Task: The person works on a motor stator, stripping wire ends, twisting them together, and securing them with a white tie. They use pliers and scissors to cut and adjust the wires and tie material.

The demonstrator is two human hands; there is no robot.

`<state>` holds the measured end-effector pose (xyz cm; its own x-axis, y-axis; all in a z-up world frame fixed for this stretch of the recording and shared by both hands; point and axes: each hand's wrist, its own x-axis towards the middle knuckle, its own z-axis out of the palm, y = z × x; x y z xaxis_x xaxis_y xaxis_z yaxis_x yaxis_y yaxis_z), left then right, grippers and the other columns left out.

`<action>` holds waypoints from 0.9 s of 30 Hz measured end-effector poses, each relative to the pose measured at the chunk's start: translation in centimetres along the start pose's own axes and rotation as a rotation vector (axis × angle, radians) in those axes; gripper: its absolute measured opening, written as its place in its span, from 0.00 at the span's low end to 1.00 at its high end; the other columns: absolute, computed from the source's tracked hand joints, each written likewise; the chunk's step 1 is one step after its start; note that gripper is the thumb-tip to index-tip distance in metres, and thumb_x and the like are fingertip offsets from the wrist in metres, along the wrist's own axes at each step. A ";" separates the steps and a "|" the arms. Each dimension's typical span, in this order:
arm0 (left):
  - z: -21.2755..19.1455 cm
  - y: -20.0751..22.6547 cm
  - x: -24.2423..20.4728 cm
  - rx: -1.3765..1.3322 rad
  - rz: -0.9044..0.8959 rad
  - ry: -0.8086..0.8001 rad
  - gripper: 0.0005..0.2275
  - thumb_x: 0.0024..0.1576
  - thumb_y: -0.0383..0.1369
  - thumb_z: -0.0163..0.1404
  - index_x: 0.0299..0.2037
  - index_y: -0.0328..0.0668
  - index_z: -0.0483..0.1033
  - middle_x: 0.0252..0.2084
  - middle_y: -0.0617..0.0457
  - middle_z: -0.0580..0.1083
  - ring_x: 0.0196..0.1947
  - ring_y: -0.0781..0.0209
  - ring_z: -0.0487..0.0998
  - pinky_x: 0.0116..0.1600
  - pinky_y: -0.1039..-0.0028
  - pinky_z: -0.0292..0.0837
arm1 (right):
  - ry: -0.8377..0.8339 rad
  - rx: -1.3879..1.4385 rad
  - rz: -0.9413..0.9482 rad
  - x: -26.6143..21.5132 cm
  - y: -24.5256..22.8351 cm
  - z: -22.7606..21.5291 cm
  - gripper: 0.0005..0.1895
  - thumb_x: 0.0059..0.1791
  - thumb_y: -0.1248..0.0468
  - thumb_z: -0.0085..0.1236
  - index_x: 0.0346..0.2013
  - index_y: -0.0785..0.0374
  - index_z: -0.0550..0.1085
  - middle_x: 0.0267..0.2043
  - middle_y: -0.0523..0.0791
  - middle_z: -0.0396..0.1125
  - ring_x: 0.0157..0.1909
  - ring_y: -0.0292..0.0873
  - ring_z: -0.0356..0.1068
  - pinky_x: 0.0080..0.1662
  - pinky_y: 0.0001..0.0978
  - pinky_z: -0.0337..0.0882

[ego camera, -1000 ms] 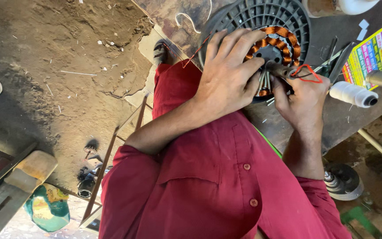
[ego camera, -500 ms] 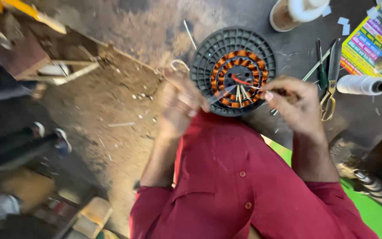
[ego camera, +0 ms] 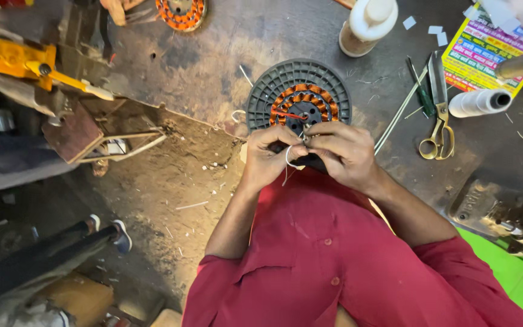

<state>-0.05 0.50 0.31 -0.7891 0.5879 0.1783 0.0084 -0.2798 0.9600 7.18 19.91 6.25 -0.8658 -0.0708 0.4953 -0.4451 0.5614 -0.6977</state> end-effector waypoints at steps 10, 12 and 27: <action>0.1 4.3 1.2 0.928 0.288 -0.097 0.03 0.57 0.24 0.56 0.39 0.36 0.78 0.37 0.49 0.75 0.41 0.54 0.76 0.49 0.66 0.67 | 0.054 0.417 0.466 0.0 1.1 0.9 0.10 0.56 0.68 0.56 0.50 0.69 0.69 0.35 0.49 0.70 0.35 0.48 0.71 0.39 0.35 0.70; 0.4 3.9 1.4 0.610 0.084 -0.041 0.01 0.61 0.26 0.55 0.39 0.36 0.77 0.36 0.52 0.73 0.41 0.59 0.73 0.49 0.70 0.65 | 0.076 0.340 0.221 1.0 0.5 -0.2 0.14 0.51 0.68 0.60 0.48 0.70 0.69 0.39 0.50 0.71 0.39 0.49 0.72 0.41 0.36 0.71; -1.6 3.9 -1.1 0.961 0.179 0.178 0.05 0.51 0.27 0.63 0.33 0.42 0.81 0.39 0.55 0.76 0.46 0.53 0.75 0.57 0.58 0.61 | 0.021 -0.232 0.359 -3.0 5.2 -4.3 0.04 0.50 0.72 0.59 0.37 0.68 0.72 0.37 0.51 0.68 0.42 0.54 0.69 0.45 0.43 0.68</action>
<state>-0.15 -2.41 3.52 -0.8075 0.4526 0.3783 0.5688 0.4272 0.7028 8.51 26.61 3.37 -0.9505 0.1788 0.2541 -0.0506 0.7178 -0.6944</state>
